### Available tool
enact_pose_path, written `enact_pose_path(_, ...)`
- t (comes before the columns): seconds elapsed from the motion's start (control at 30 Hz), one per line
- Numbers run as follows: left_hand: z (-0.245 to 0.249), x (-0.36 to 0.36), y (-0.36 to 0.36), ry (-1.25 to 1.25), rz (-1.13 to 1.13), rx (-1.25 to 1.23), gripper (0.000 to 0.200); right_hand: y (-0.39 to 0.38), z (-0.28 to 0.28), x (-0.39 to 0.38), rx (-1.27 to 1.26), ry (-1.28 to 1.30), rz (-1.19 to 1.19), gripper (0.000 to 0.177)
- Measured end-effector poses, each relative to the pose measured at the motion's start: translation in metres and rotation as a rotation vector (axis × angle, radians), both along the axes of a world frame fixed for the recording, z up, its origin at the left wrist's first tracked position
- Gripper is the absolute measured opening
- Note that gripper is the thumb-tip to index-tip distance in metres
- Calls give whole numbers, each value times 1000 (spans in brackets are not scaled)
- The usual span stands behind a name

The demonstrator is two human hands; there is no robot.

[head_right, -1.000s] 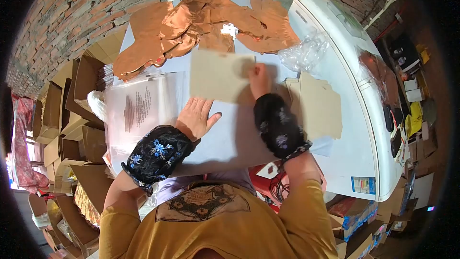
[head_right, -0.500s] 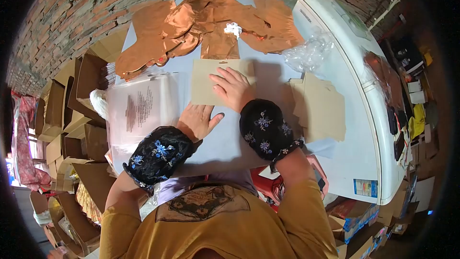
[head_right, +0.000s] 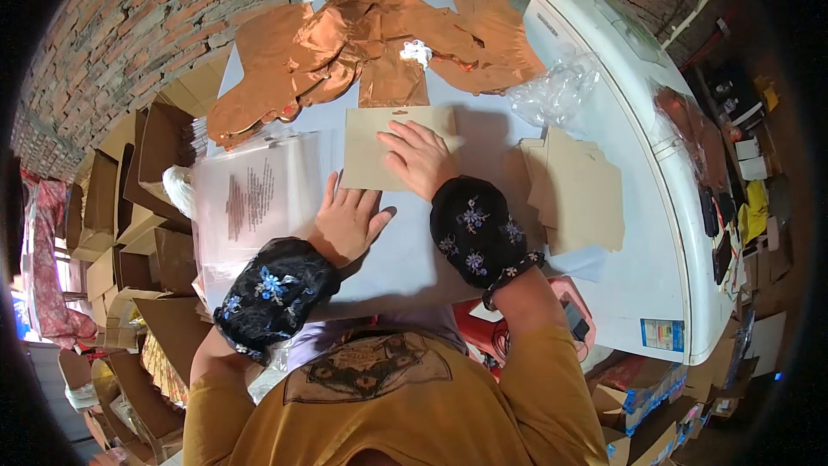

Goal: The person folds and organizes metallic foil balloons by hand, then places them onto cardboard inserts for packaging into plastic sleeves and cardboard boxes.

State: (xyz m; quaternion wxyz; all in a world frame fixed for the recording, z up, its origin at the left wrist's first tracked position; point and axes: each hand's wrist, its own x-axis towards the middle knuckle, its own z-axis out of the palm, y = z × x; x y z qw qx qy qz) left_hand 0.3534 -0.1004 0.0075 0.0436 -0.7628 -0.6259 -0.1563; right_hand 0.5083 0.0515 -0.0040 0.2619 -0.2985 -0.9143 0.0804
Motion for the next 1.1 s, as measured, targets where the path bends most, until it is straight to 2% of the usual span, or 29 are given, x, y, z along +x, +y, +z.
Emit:
enact_pose_path(0.07,-1,-6,-4,-16,-24,128,52,-1,0,0,10,-6,-10,39)
enact_pose_path(0.17,70,-27,1,-97,-89,-456,41,-2,0,-2,36,1,-22,40)
enact_pose_path(0.27,84,-51,33,-502,246,-232,29,-2,-2,-3,84,17,-39,39)
enact_pose_path(0.33,52,-77,80,-550,117,47,28,-4,0,-4,124,22,-43,39)
enact_pose_path(0.4,20,-91,135,-466,188,-76,31,-4,1,-5,146,30,-41,38)
enact_pose_path(0.47,3,-89,179,-427,202,-44,35,-5,0,-5,127,27,-32,39)
enact_pose_path(0.53,1,-82,209,-429,213,-98,37,-2,0,-4,75,11,-17,41)
enact_pose_path(0.57,1,-79,219,-484,240,-104,31,-1,0,-4,113,30,-15,40)
enact_pose_path(0.63,15,-68,226,-391,331,-30,46,-1,0,-6,186,62,-13,38)
enact_pose_path(0.7,37,-67,229,-513,404,-259,58,-2,2,-6,186,64,-13,38)
enact_pose_path(0.73,58,-70,226,-675,414,-532,64,-2,2,-6,185,63,-12,38)
enact_pose_path(0.77,55,-70,229,-693,434,-503,67,-2,1,-5,186,64,-10,38)
enact_pose_path(0.83,44,-83,235,-749,260,-470,70,-2,0,-6,185,66,-8,38)
enact_pose_path(0.9,37,-87,245,-521,213,-372,57,-2,2,-5,168,59,-11,39)
enact_pose_path(0.97,30,-90,245,-933,146,-530,37,-5,4,-4,149,54,-9,39)
enact_pose_path(1.03,19,-96,245,-1214,64,-628,16,-5,7,-4,135,51,-4,40)
enact_pose_path(1.1,14,-98,238,-1161,10,-498,19,-5,4,-4,140,55,-6,40)
